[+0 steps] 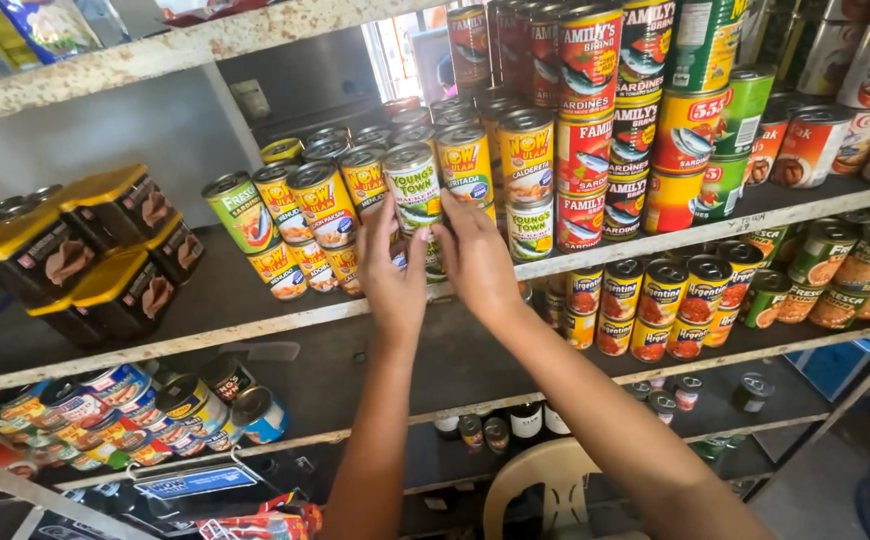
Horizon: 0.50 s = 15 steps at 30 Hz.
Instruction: Restocking and organizing various canned goods on grocery store shelves.
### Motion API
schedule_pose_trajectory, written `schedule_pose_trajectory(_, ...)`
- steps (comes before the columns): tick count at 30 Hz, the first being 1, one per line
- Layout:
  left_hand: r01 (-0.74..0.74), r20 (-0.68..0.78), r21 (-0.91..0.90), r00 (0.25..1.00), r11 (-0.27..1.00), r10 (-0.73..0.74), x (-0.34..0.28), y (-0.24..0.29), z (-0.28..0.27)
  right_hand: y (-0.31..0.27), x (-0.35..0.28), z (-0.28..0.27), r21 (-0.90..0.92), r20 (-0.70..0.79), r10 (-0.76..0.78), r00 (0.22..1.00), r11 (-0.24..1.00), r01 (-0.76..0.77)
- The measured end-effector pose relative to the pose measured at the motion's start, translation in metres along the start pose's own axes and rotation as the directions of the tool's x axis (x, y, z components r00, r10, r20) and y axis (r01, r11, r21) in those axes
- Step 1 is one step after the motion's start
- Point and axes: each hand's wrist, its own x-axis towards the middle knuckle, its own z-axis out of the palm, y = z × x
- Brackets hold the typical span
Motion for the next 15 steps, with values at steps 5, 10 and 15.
schedule_pose_trajectory(5,0.003,-0.024,0.061,1.000,0.998,-0.002,-0.004,-0.006,0.002,-0.005,-0.003,-0.001,0.060,-0.039,0.043,0.998,0.997,-0.040)
schedule_pose_trajectory(10,-0.038,-0.041,0.024,0.998,0.999,0.039,-0.008,-0.020,-0.001,-0.005,-0.012,-0.003,0.115,-0.033,0.050,0.998,0.992,-0.046)
schedule_pose_trajectory(15,-0.052,-0.032,-0.086,0.998,0.995,0.049,-0.012,-0.030,-0.007,-0.001,-0.031,0.000,0.091,-0.045,0.010,0.999,0.996,-0.006)
